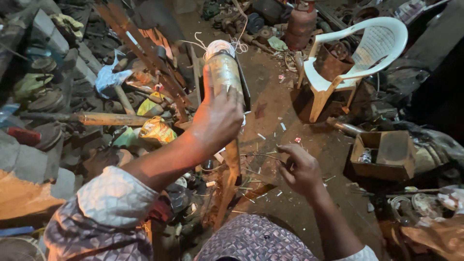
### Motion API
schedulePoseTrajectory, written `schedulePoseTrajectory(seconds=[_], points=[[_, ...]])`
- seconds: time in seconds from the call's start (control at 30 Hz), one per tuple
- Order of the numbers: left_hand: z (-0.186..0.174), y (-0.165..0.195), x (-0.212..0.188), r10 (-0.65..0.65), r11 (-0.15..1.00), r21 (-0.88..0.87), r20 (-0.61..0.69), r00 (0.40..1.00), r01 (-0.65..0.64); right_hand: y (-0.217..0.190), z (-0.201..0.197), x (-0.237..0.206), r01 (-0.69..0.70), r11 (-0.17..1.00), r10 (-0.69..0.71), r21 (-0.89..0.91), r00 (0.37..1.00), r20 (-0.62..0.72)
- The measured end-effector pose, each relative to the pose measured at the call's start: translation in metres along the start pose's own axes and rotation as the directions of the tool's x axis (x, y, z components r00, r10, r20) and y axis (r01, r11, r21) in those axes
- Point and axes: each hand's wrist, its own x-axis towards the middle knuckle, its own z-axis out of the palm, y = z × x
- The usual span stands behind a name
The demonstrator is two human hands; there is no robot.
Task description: The person winds white wire onto a cylindrical metal core mounted on a wooden stand. They use both hands to guide the wire and occasionally use pliers to cut the wire. The person continues winding the wire in layers around the core.
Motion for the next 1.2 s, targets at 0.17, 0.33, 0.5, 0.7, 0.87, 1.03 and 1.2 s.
schedulePoseTrajectory(seconds=[0.17, 0.33, 0.5, 0.7, 0.87, 1.03, 1.2], points=[[0.002, -0.013, -0.020, -0.102, 0.822, -0.567, -0.051, 0.993, 0.056, -0.012, 0.000, 0.028, 0.095, 0.994, -0.097, 0.045, 0.995, 0.030], [0.019, -0.014, -0.056, -0.316, 0.413, -0.911, -0.162, 0.935, -0.019, -0.029, 0.005, 0.066, 0.133, 0.972, -0.129, 0.194, 0.991, -0.031], [0.035, -0.014, -0.066, -0.391, 0.296, -0.954, -0.160, 0.906, -0.041, -0.048, 0.014, 0.111, 0.025, 0.931, -0.051, 0.365, 0.997, 0.061], [0.043, 0.003, -0.064, -0.490, 0.355, -0.931, -0.261, 0.831, -0.083, -0.061, 0.022, 0.137, -0.081, 0.905, -0.024, 0.417, 0.970, 0.241], [0.057, 0.030, -0.067, -0.555, 0.523, -0.850, -0.398, 0.731, -0.065, -0.063, 0.032, 0.142, 0.072, 0.958, -0.098, 0.279, 0.992, 0.083], [0.070, 0.030, -0.070, -0.502, 0.620, -0.779, -0.486, 0.716, -0.094, -0.070, 0.038, 0.153, 0.141, 0.968, -0.141, 0.209, 0.990, -0.013], [0.071, 0.022, -0.068, -0.490, 0.612, -0.777, -0.518, 0.701, -0.146, -0.065, 0.027, 0.128, 0.305, 0.939, -0.301, 0.157, 0.952, -0.045]])
